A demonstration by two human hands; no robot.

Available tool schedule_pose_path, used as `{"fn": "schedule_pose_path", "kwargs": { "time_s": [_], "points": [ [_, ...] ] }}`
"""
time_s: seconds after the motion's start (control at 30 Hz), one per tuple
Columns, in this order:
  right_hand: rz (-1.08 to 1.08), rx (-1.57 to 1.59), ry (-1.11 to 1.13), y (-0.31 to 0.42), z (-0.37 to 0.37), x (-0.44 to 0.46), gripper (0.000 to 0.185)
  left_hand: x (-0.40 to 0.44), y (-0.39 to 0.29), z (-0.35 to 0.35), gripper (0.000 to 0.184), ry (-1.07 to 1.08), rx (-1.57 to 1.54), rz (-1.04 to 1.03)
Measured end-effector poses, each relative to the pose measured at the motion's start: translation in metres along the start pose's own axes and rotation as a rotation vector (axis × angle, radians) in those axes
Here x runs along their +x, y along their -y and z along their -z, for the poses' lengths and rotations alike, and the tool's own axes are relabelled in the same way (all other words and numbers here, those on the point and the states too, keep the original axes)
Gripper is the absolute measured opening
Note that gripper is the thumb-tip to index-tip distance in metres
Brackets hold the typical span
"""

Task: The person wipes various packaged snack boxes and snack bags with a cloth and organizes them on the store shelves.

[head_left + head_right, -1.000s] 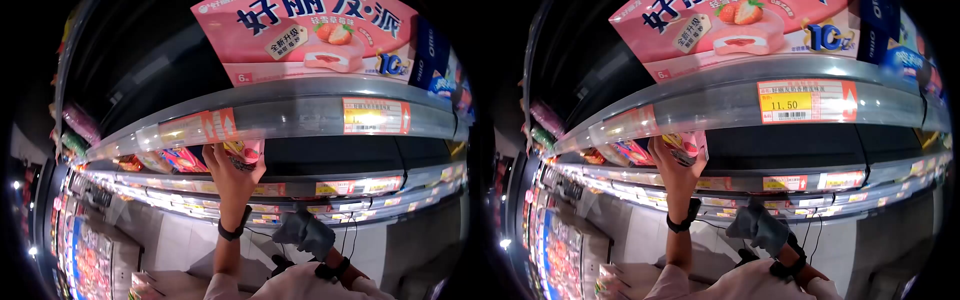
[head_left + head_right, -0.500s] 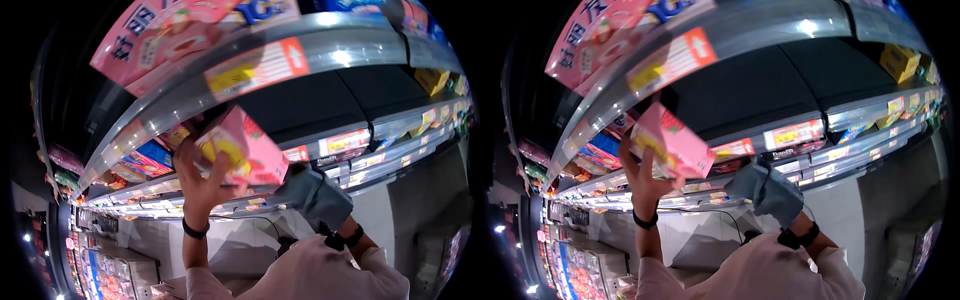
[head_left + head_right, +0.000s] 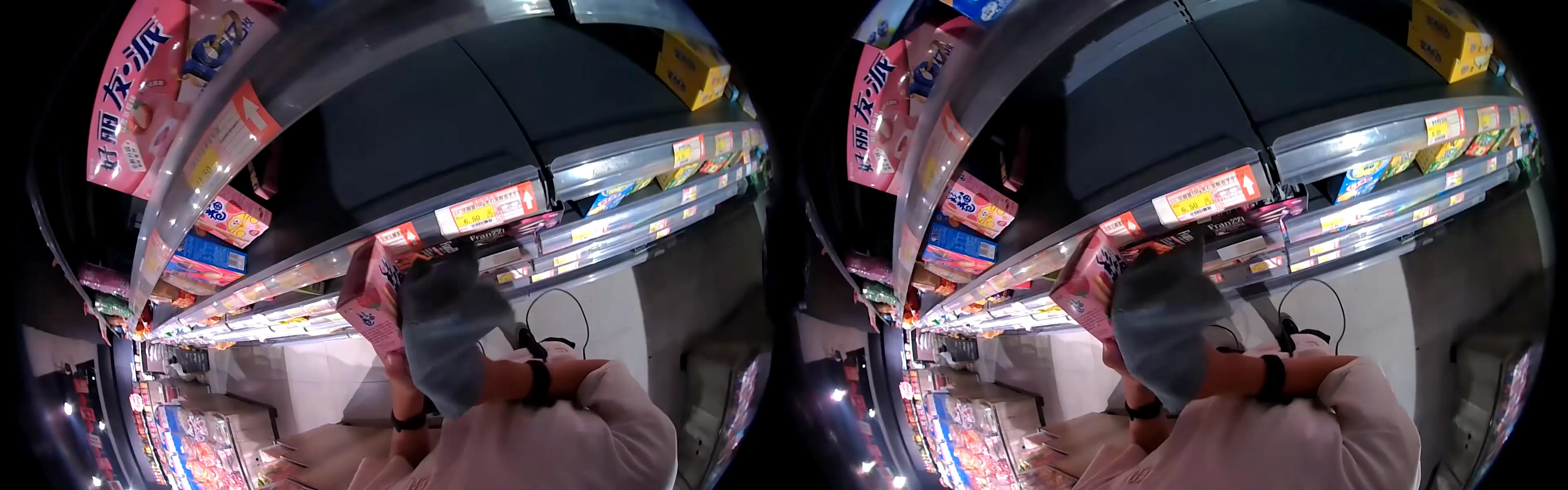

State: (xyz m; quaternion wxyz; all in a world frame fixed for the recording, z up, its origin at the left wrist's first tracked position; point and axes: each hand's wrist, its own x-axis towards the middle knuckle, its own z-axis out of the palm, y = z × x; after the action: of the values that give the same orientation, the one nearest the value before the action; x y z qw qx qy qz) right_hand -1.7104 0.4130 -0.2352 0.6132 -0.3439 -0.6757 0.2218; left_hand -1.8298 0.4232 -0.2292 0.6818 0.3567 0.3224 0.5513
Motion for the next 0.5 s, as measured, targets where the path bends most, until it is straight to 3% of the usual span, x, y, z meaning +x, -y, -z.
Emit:
{"fn": "schedule_pose_path", "kwargs": {
  "time_s": [0.2, 0.27, 0.33, 0.43, 0.5],
  "points": [
    [-0.032, 0.034, -0.188, -0.017, 0.025, 0.031, 0.044, -0.038, 0.03, 0.003, 0.083, -0.067, 0.082, 0.073],
    [-0.141, 0.054, -0.23, -0.017, 0.027, 0.03, 0.044, -0.052, 0.022, 0.016, 0.079, -0.049, -0.004, 0.149],
    [-0.382, 0.028, -0.202, -0.022, 0.034, 0.005, 0.031, -0.05, 0.007, 0.035, 0.076, 0.001, -0.146, 0.219],
    [-0.03, -0.182, -0.171, -0.051, 0.031, -0.028, 0.022, -0.03, -0.04, -0.019, 0.072, 0.055, -0.133, 0.207],
    [-0.085, -0.141, -0.176, -0.044, 0.046, -0.022, 0.019, -0.022, -0.036, -0.009, 0.075, -0.002, 0.18, 0.146]
  ]
}}
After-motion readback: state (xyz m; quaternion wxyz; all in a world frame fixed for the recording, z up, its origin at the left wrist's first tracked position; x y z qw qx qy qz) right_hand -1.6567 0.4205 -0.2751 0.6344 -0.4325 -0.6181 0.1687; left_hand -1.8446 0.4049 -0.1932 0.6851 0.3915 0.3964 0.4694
